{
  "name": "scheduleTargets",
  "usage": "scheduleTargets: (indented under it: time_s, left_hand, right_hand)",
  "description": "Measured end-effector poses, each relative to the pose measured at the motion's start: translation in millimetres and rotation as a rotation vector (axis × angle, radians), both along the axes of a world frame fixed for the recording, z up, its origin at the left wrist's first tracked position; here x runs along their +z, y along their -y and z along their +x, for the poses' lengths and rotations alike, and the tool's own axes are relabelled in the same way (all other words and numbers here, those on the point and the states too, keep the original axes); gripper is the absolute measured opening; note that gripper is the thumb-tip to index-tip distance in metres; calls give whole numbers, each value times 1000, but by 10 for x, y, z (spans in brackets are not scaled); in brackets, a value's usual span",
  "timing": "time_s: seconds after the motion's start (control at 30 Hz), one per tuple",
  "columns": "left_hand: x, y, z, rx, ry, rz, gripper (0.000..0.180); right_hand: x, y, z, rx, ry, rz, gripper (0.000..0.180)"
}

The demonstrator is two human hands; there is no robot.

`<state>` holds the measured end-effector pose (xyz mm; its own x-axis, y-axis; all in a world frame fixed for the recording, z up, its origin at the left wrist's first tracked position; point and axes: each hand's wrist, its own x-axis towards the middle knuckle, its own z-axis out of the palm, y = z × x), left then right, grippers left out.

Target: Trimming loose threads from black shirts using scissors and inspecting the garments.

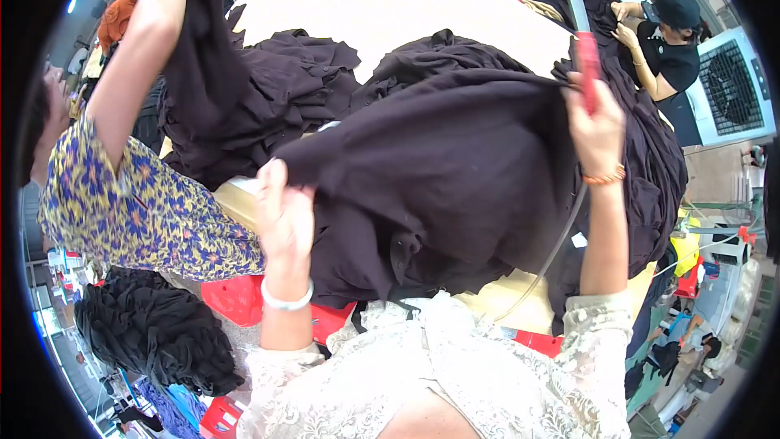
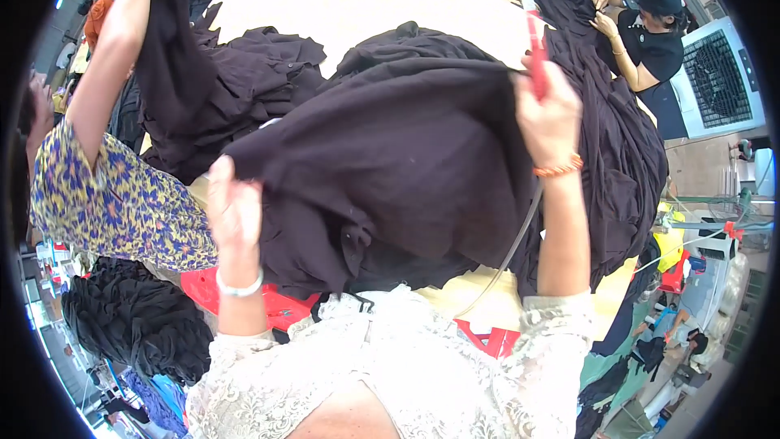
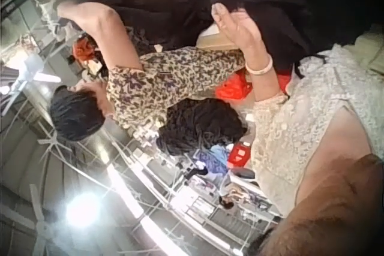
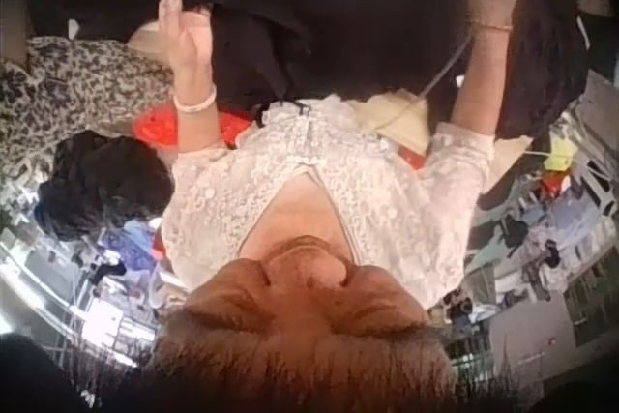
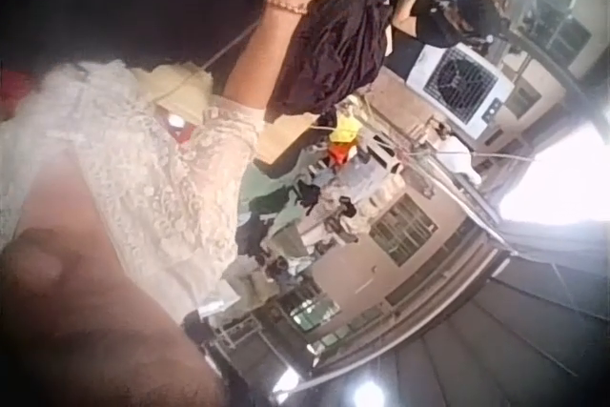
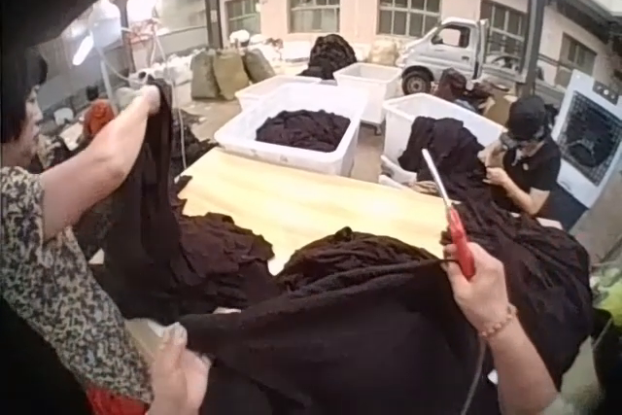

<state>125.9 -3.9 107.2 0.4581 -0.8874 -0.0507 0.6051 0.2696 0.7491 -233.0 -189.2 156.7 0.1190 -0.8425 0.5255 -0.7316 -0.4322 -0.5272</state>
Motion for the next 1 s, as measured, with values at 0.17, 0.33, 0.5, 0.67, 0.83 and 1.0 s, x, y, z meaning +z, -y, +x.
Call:
scheduleTargets:
  time_s: [0.17,0.33,0.5,0.67,0.83,1.0]
  left_hand:
    - [-621,-226,-361,-198,-69,452,28]
    - [-636,-611,-704,-396,946,437,46]
    - [-745,-618,-618,-400,1448,235,28]
    - [-547,-844,-150,-683,1599,343,14]
    - [-484,-968,-84,-614,1972,633,12]
    - [-276,-562,-565,-589,580,636,30]
  right_hand:
    - [-605,-475,282,131,65,366,34]
    - [-1051,-1364,131,239,-118,643,65]
    - [-1470,-1707,-18,182,-217,704,45]
    - [-1216,-1712,-434,58,-210,663,41]
    - [-1133,-1731,-695,-47,-341,746,29]
    - [-1014,-1779,-518,-147,-531,702,28]
